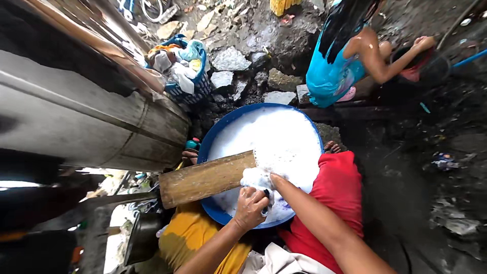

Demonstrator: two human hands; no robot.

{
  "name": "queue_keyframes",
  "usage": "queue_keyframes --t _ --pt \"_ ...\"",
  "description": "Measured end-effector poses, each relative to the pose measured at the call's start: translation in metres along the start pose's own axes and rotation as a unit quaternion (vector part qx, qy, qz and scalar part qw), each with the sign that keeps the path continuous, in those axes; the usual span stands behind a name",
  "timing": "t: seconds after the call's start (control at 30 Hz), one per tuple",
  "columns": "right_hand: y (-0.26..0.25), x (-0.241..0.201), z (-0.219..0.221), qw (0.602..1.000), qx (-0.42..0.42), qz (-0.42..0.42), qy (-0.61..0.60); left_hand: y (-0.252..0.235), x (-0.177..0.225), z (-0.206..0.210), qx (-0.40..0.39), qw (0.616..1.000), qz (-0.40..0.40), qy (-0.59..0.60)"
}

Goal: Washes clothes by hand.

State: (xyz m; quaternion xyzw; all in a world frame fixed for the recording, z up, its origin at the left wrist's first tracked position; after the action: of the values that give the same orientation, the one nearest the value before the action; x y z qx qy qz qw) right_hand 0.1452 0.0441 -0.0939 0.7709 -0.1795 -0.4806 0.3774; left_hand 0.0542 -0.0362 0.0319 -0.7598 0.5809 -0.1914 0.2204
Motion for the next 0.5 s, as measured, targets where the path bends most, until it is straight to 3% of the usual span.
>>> queue_keyframes --t 0.1,0.23,0.3,0.37,0.4,0.43,0.5 --pt "0.04 -0.014 -0.001 0.985 -0.012 -0.015 0.173 0.006 0.01 0.012 -0.031 0.999 0.005 0.01" --pt "0.045 -0.036 0.018 0.959 -0.046 -0.113 0.256 0.017 0.02 0.027 -0.051 0.999 0.001 0.009" --pt "0.047 -0.036 0.015 0.982 -0.061 -0.071 0.167 0.013 0.017 0.028 -0.054 0.998 -0.009 0.035" --pt "0.05 -0.032 0.001 0.998 -0.063 -0.018 -0.011 0.001 -0.005 0.011 -0.019 0.988 -0.082 0.13" --pt "0.055 -0.032 -0.006 0.989 -0.071 -0.005 -0.131 -0.001 -0.025 -0.002 0.044 0.965 -0.154 0.209" --pt "0.056 -0.034 -0.011 0.965 -0.088 -0.004 -0.247 0.002 -0.047 -0.015 0.137 0.915 -0.241 0.293" --pt "0.053 -0.039 -0.016 0.89 -0.158 -0.055 -0.424 0.013 -0.08 -0.028 0.326 0.748 -0.406 0.411"
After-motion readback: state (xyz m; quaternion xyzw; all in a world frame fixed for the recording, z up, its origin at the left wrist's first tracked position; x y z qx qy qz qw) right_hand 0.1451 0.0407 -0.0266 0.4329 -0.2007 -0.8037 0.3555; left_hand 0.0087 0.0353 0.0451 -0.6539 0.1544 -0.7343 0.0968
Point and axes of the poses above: each hand's wrist, its own y-axis away from the middle knuckle, its own z-axis out of the palm, x = y × z, the point moved 7 cm from there along -y, towards the middle knuckle, and after that the axes turned 15 degrees about z, right-handed, at the moved point
